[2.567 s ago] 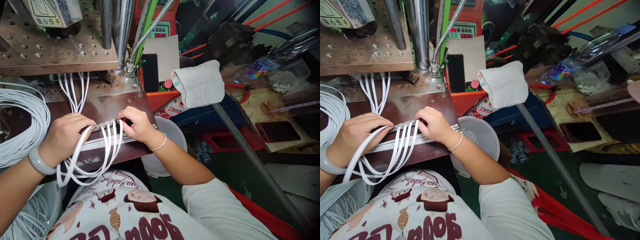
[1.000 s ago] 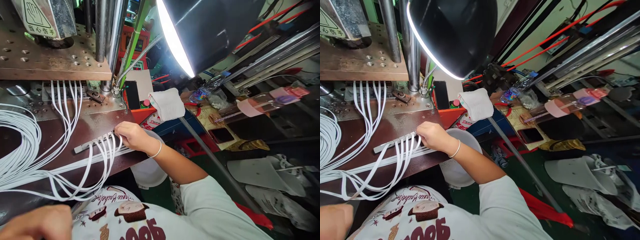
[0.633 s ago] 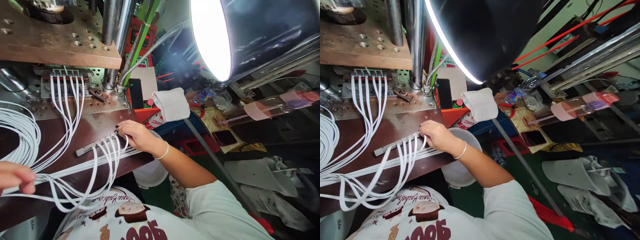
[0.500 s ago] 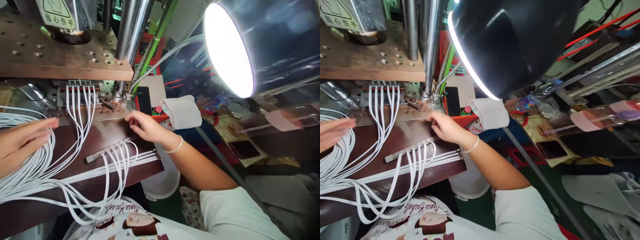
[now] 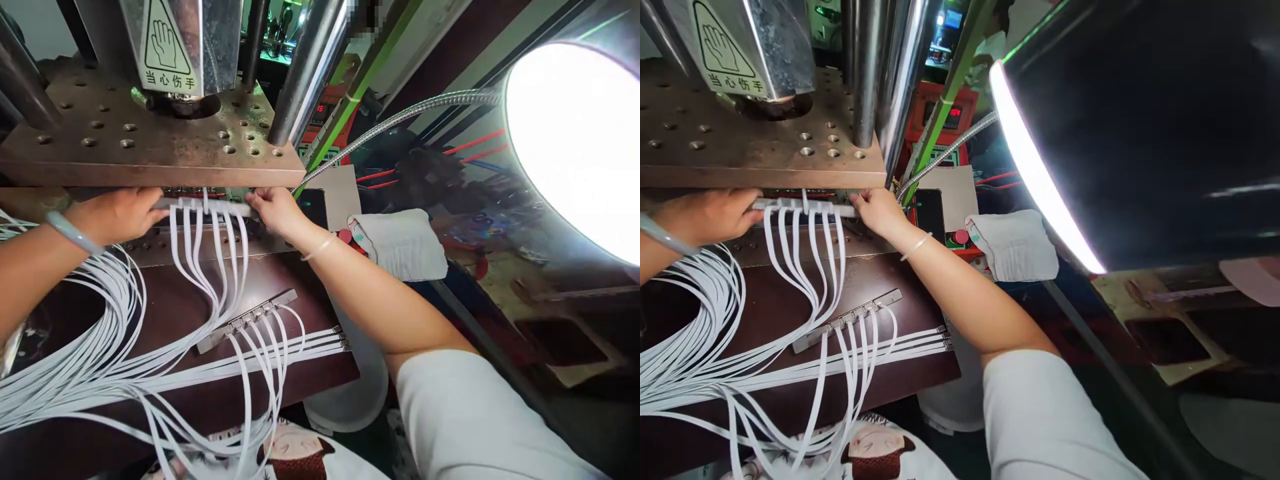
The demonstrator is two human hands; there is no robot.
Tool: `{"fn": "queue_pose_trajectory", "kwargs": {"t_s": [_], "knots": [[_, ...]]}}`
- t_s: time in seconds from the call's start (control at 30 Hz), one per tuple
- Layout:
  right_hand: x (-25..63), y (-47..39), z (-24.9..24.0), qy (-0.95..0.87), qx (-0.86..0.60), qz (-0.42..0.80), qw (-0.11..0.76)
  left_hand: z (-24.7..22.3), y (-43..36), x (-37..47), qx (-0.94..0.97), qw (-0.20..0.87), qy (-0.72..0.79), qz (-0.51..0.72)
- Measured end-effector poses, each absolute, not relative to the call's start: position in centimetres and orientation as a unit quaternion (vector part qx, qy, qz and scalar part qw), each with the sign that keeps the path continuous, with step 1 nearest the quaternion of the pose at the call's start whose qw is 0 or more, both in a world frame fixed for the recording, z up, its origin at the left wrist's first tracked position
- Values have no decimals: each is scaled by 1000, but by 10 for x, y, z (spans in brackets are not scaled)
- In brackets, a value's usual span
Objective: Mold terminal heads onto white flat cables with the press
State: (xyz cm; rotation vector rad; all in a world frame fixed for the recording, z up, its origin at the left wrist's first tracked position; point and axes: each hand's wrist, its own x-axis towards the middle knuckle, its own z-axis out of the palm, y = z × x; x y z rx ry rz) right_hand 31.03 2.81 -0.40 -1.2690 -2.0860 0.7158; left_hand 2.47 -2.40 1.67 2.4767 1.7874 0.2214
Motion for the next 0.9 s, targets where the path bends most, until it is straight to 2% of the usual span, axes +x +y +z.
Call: {"fn": "queue_pose_trajectory", "kwargs": {"t_s": [0.13, 0.2, 0.23, 0.3, 0.37, 0.43, 0.5, 0.6, 0.7, 0.77, 0.83, 0.9], "knots": [[319, -18, -8, -734, -471, 422, 249, 21, -57, 57, 865, 22, 499, -54], [308, -30, -13, -715, -475, 463, 221, 26, -68, 68, 864, 29, 501, -39], [303, -34, -15, -717, -484, 448, 224, 29, -74, 69, 855, 35, 518, 1], [300, -44, -13, -748, -476, 363, 286, 36, -95, 66, 797, 61, 576, 170], [303, -60, 0, -799, -402, 254, 368, 43, -124, 64, 686, 103, 612, 380], [305, -82, 26, -843, -298, 161, 419, 48, -157, 75, 615, 160, 593, 495], [303, -108, 61, -866, -213, 103, 441, 50, -182, 102, 624, 253, 541, 504], [310, -147, 101, -873, -189, 91, 441, 50, -196, 151, 681, 412, 432, 424], [360, -177, 94, -845, -314, 120, 417, 45, -188, 163, 717, 454, 405, 340], [416, -188, 68, -761, -507, 79, 397, 39, -176, 144, 650, 430, 491, 390], [468, -187, 38, -727, -619, 59, 291, 31, -162, 121, 509, 442, 589, 446], [496, -174, 14, -727, -654, 64, 200, 23, -146, 111, 387, 531, 626, 419]]}}
